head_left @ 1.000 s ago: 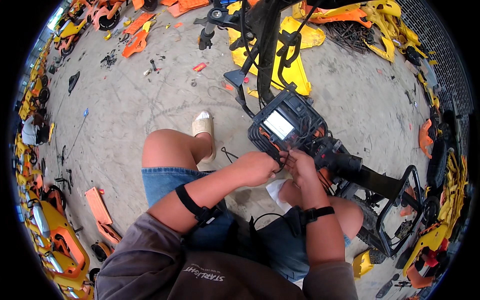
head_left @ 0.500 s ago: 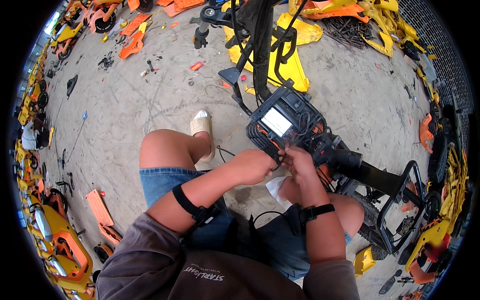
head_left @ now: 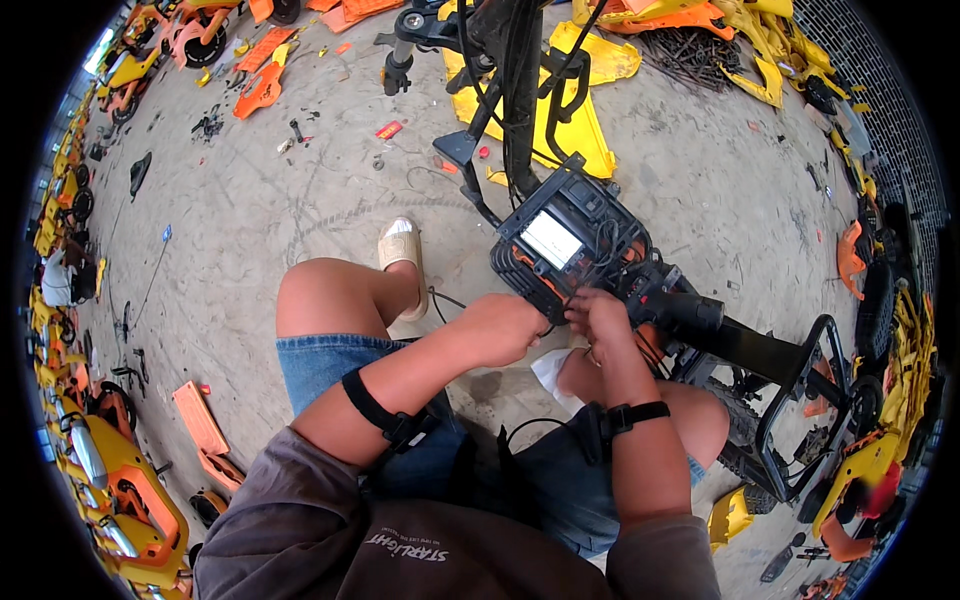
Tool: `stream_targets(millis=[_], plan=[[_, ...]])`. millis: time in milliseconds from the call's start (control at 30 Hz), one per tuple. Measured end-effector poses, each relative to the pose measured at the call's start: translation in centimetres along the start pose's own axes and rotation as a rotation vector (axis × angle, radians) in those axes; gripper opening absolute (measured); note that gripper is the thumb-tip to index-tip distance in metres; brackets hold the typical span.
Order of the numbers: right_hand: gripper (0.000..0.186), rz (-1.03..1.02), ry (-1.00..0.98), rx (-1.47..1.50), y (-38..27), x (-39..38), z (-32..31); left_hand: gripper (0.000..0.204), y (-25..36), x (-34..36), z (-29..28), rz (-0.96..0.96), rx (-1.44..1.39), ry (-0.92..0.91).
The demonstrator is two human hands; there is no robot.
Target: The person sits on the floor of a workshop and repairs the electrical wiring of a yellow electric scooter. They use a screwdriver to open the control box, strip wire ends with pliers, and connect the wires to the internal components.
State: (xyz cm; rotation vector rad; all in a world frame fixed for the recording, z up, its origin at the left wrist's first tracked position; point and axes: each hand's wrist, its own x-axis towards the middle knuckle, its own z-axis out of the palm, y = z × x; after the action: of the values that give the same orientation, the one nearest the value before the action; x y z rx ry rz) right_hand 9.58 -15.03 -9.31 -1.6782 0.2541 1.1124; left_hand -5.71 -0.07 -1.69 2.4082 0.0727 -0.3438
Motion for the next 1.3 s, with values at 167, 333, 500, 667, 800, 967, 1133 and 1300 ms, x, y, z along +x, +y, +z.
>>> stream_targets(millis=[167,333,500,667,800,967,1133,1300], plan=[[0.031,-0.017,-0.017,0.029,0.0,0.1,0.0,0.015,0.3,-0.2,-0.4,-0.008,0.004,0.000],[0.027,-0.037,-0.014,0.025,0.1,0.1,0.0,0.014,0.1,-0.2,-0.2,0.001,0.005,0.007],[0.023,-0.048,-0.009,0.008,0.1,0.0,0.1,0.015,0.1,-0.2,-0.2,-0.009,0.006,0.000],[0.022,-0.054,-0.014,-0.004,0.0,-0.2,0.1,0.015,0.0,-0.2,-0.2,-0.003,0.012,0.000],[0.020,-0.045,-0.013,-0.015,0.0,0.0,0.2,0.015,0.1,-0.1,-0.4,-0.014,0.012,-0.016],[0.017,-0.048,-0.013,-0.032,-0.2,-0.4,0.2,0.015,0.0,-0.2,-0.4,-0.010,0.003,-0.010],[0.021,-0.045,-0.022,-0.048,-0.5,-0.9,0.4,0.015,-0.1,-0.2,-0.7,-0.028,-0.003,0.006],[0.027,-0.055,-0.003,-0.044,-0.5,-0.8,0.5,0.015,0.4,-0.5,-1.3,-0.060,0.003,-0.006]])
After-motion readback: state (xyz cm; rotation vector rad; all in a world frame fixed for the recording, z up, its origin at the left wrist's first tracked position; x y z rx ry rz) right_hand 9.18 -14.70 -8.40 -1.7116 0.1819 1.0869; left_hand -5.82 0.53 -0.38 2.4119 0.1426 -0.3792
